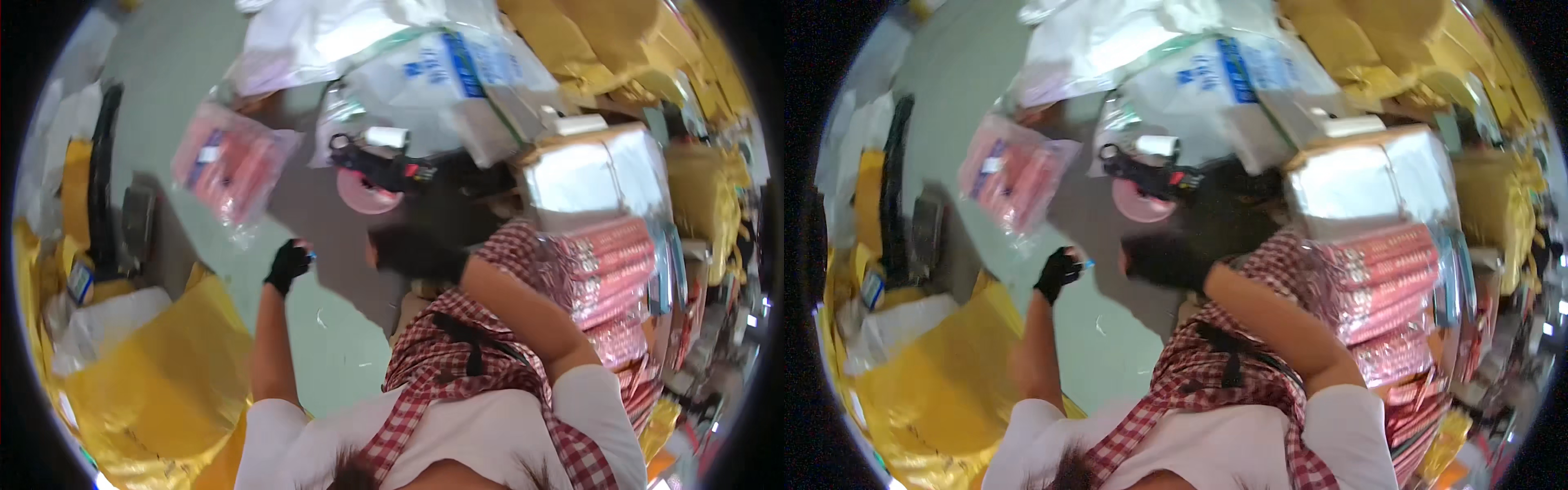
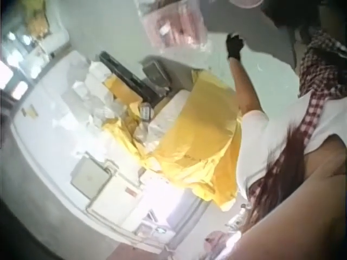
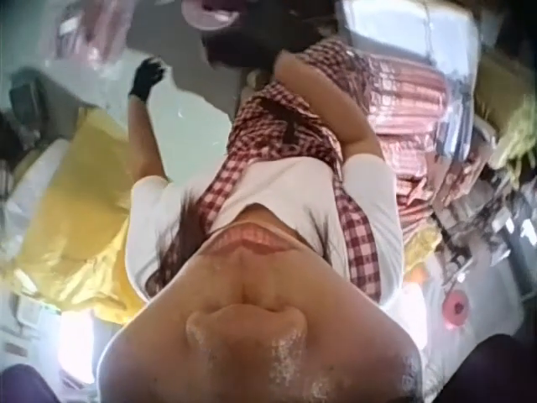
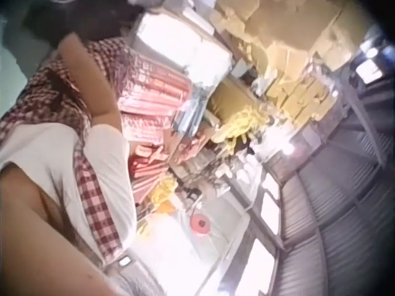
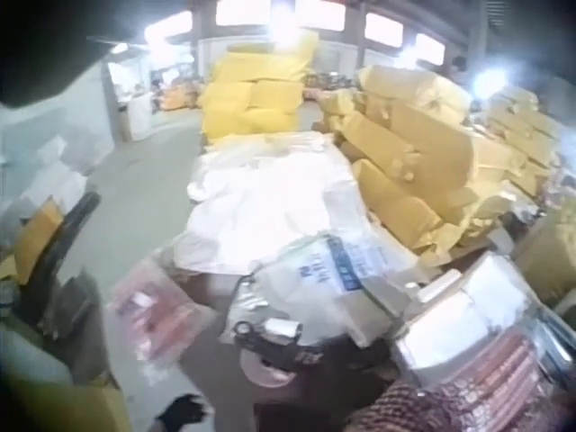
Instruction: Packaging and sealing stacks of red packets into plastic bags.
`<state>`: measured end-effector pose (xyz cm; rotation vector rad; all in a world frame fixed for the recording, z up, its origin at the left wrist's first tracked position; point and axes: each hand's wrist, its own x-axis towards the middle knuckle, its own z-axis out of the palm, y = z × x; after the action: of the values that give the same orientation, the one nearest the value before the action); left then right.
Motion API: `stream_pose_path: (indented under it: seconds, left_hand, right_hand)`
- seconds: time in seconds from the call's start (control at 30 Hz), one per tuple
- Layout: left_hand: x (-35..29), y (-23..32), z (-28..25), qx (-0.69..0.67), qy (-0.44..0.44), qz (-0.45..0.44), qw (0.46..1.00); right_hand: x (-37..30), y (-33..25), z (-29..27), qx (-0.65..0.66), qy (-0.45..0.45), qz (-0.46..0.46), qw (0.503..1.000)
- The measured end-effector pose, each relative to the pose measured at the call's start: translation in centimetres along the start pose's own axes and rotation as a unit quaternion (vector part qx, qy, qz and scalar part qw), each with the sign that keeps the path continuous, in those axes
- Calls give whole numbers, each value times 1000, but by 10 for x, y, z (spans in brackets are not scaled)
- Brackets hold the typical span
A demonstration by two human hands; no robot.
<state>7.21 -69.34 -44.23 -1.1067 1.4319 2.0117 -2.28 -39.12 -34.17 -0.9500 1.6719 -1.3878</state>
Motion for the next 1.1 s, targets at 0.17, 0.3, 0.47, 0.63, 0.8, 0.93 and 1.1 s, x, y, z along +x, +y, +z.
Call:
stream_pose_path:
  seconds: [0.17,0.3,0.47,0.63,0.8,0.93,1.1]
  left_hand:
    - [83,78,154,482,30,484,729]
    - [111,165,308,592,-84,508,620]
    - [206,194,352,680,-111,466,555]
    - [185,164,408,671,-165,531,489]
    - [166,145,402,684,-96,592,414]
    - [155,137,413,728,-106,562,379]
    - [208,178,369,604,-18,657,452]
  right_hand:
    - [-135,-115,22,2,4,144,990]
    - [-198,-142,2,77,125,326,934]
    - [-234,-148,21,60,341,262,901]
    - [-250,-128,39,83,391,327,857]
    - [-252,-123,41,64,397,293,867]
    - [-257,-121,44,36,402,293,867]
    - [-265,-129,51,-9,410,243,879]
